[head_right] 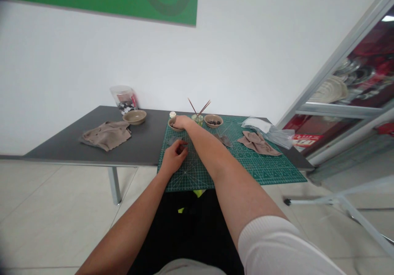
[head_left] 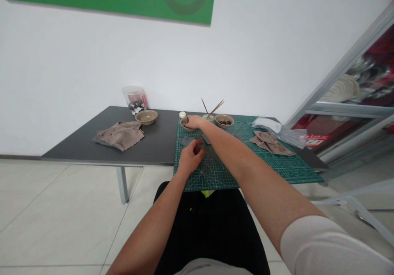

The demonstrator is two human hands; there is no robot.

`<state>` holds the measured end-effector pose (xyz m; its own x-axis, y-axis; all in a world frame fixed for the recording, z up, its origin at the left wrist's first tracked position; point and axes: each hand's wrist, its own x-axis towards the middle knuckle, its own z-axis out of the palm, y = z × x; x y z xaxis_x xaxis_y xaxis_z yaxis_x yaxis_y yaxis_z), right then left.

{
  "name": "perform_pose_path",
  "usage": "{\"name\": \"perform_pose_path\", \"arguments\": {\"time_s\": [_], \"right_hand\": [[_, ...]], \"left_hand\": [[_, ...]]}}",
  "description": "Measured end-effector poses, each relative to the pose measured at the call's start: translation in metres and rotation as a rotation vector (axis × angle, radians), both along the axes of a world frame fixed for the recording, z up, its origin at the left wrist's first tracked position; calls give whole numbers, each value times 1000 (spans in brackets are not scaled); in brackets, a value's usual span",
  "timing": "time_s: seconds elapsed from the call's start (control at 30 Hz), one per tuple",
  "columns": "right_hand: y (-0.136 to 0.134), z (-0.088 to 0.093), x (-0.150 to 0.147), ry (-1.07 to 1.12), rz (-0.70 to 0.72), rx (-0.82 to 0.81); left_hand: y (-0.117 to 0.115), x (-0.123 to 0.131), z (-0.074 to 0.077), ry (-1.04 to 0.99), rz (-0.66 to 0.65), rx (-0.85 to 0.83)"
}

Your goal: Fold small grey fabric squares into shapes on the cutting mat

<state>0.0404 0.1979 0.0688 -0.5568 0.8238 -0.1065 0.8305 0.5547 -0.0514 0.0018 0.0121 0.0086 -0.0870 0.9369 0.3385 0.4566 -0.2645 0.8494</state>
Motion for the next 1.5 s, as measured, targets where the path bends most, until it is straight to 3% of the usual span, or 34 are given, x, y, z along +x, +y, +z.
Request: {"name": "perform_pose_path", "arguments": {"time_s": [0.17,0.4,0.53,0.7,0.83,0.93,1.0,1.1,1.2,1.3,1.5], "right_hand": [[1,-1,3,41,-18,1],[3,-7,8,126,76,73],[-1,-4,12,166,16,113],[-23,10,20,340,16,181],[-58,11,36,657,-29,155],[-86,-1,56,930,-104,76],[-102,-15,70,1065,-149,-13],[-118,-36,87,1233,-177,-218],[-128,-53,98,1347,-168,-360],[-133,-62,104,1380,-154,-362],[-142,-73,107,1357,-142,-280]], "left_hand": [[0,0,0,11,3,-1],[1,-1,-1,1,1,-2],[-1,-1,2,22,11,-2],[-1,-2,2,4,47,16],[7,-3,-5,-189,158,93],[14,-4,-10,-385,160,136],[16,-5,-11,-408,104,120],[15,-5,-9,-313,10,57],[13,-6,-4,-127,4,62],[12,-6,-1,-6,18,54],[13,-7,-4,46,-27,34]]}}
